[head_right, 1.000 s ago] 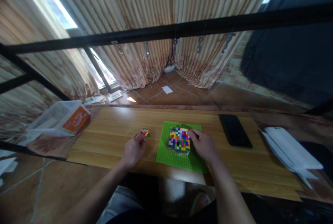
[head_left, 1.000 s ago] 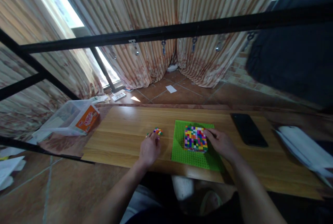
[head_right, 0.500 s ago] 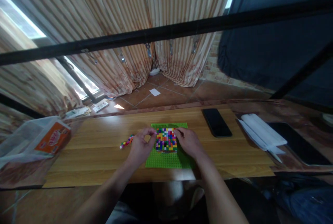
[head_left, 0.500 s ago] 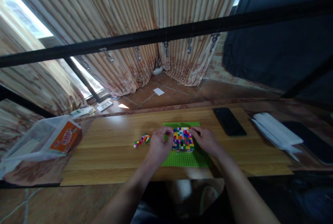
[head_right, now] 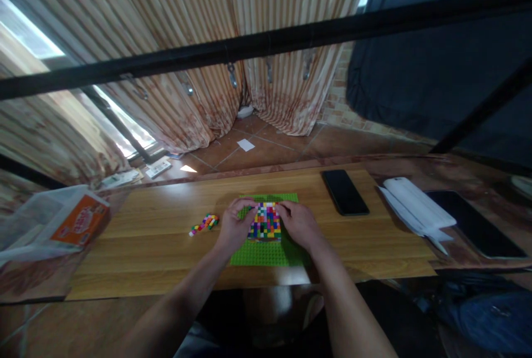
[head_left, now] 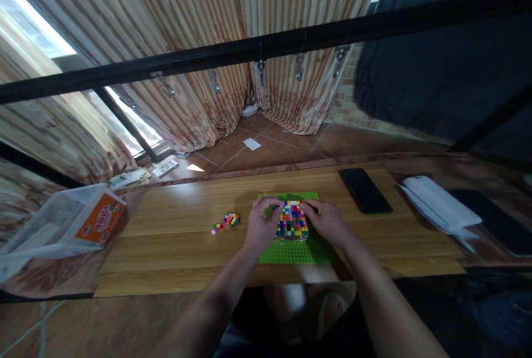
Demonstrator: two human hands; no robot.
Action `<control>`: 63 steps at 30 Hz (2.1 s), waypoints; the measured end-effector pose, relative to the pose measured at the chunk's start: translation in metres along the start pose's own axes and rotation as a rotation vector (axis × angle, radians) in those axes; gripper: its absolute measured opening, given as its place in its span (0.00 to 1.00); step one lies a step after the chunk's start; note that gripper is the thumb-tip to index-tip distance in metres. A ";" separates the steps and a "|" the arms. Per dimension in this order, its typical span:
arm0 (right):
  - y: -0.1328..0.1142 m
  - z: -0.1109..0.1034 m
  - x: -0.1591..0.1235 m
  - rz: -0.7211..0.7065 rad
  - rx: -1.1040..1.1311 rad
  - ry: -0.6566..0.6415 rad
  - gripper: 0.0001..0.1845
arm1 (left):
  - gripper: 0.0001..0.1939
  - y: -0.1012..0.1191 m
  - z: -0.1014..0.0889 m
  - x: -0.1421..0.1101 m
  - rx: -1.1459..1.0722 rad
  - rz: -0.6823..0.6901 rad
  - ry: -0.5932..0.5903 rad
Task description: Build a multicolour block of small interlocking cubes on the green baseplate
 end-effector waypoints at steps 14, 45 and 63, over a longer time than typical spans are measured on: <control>0.002 0.000 -0.001 0.028 -0.004 -0.013 0.20 | 0.06 -0.013 0.009 -0.001 -0.184 -0.172 0.026; 0.004 0.000 -0.001 0.040 -0.004 0.011 0.21 | 0.07 -0.007 0.015 0.006 -0.047 -0.154 -0.126; -0.028 -0.008 -0.006 -0.279 0.167 0.273 0.13 | 0.10 -0.021 0.001 -0.004 -0.192 -0.195 -0.007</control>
Point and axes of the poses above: each hand's wrist, its own x-axis towards the middle knuckle, its own z-axis out of the palm, y = z × x, the point moved 5 cm from there along x, towards the middle knuckle, and after that the axes turned 15 degrees about x, right-handed, at the moved point
